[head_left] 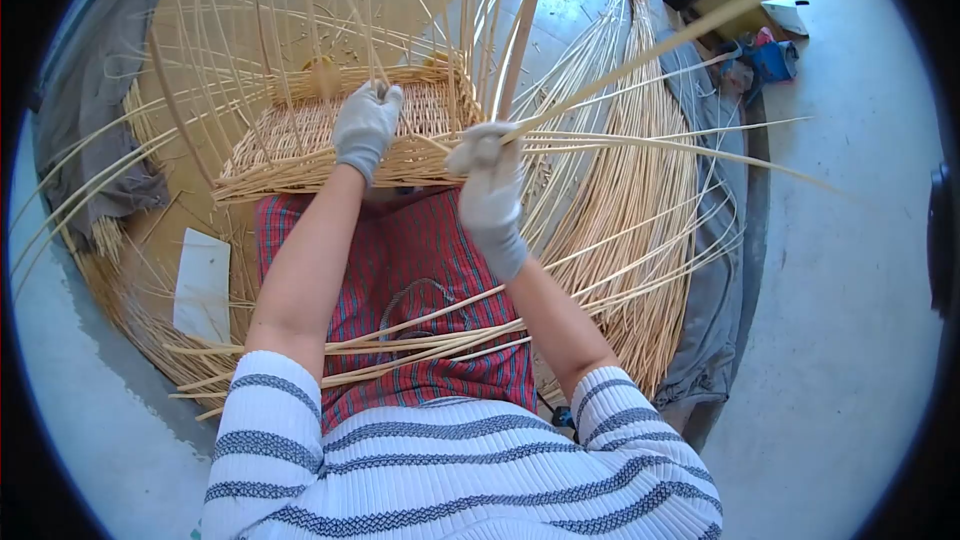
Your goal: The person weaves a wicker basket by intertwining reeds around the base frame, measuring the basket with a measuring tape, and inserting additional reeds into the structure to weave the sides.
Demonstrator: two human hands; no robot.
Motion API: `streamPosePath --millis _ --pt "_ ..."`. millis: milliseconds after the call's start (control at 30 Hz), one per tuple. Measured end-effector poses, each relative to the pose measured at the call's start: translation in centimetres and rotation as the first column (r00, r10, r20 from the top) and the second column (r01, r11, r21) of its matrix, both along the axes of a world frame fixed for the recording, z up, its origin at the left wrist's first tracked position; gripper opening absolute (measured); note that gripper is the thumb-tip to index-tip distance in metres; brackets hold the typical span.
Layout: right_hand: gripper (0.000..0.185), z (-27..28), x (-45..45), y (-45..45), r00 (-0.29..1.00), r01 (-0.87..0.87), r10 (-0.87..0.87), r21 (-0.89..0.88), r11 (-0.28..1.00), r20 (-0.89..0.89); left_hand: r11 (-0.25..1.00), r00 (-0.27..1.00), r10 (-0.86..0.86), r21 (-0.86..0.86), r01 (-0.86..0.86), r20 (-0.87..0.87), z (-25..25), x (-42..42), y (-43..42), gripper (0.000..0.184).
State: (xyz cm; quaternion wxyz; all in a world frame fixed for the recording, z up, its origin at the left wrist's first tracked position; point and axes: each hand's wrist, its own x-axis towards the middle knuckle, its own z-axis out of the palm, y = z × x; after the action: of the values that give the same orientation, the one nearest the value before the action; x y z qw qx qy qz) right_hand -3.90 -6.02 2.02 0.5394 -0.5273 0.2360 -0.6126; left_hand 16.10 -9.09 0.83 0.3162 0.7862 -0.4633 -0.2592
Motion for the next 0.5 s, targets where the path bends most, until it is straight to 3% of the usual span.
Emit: streamPosePath --millis 33,100,133,167,200,233,300,333,367,400,433,467,500 --pt "0.015 -0.1 -1.4 -1.4 0.991 0.096 -0.094 0.014 0.995 -0.099 1.000 1.000 -0.006 0.000 0.006 0.007 -0.5 0.3 0.4 0.048" --pt "0.010 1.3 -5.0 -5.2 0.999 0.054 -0.048 0.393 0.918 -0.025 0.940 0.948 -0.126 -0.341 0.020 -0.292 -0.4 0.7 0.9 0.036" --pt "0.010 1.5 -7.0 -6.4 0.998 0.061 -0.066 0.372 0.926 0.002 0.878 0.953 -0.049 -0.467 -0.102 -0.299 0.6 0.2 1.8 0.038" --pt "0.010 1.2 -9.1 -7.2 0.977 0.151 -0.194 0.353 0.923 0.089 0.869 0.956 -0.069 -0.487 -0.082 -0.285 1.4 -0.1 1.4 0.038" --pt "0.010 0.9 -10.5 -6.6 0.933 0.251 -0.324 0.362 0.898 0.159 0.756 0.909 -0.153 -0.638 -0.144 -0.387 1.5 -1.0 1.7 0.039" --pt "0.010 0.4 -11.5 -6.1 0.926 0.272 -0.346 0.367 0.889 0.151 0.624 0.843 -0.251 -0.746 -0.235 -0.475 1.4 -2.1 2.0 0.040" --pt "0.012 0.6 -12.3 -5.7 0.971 0.110 -0.188 0.417 0.902 0.150 0.954 0.655 -0.158 -0.285 -0.092 -0.739 2.3 -7.1 1.7 0.030" --pt "0.013 0.8 -12.2 -5.7 0.979 0.131 -0.180 0.386 0.913 0.095 0.952 0.651 -0.158 -0.289 -0.098 -0.742 2.3 -7.6 1.3 0.030" --pt "0.013 1.2 -11.9 -7.0 0.980 0.129 -0.177 0.379 0.916 0.093 0.986 0.742 -0.165 -0.104 0.128 -0.649 2.1 -8.0 0.7 0.027" --pt "0.016 1.9 -11.5 -8.7 0.976 0.209 -0.189 0.238 0.949 -0.106 0.940 0.810 -0.205 0.119 0.319 -0.549 1.8 -8.6 0.4 0.024" --pt "0.020 2.3 -10.7 -10.2 0.930 0.257 -0.222 0.089 0.962 -0.293 0.939 0.809 -0.203 0.124 0.320 -0.551 -0.1 -9.1 0.1 0.024" --pt "0.043 6.0 -8.1 -10.9 0.668 0.213 -0.311 -0.226 0.951 -0.676 0.969 0.920 -0.246 -0.054 0.241 -0.306 -3.1 -9.5 0.0 0.024" --pt "0.055 4.4 -3.7 -14.5 0.965 0.089 -0.135 -0.201 0.975 -0.226 0.946 0.974 -0.223 -0.248 0.208 -0.034 -4.7 -9.3 0.1 0.026"
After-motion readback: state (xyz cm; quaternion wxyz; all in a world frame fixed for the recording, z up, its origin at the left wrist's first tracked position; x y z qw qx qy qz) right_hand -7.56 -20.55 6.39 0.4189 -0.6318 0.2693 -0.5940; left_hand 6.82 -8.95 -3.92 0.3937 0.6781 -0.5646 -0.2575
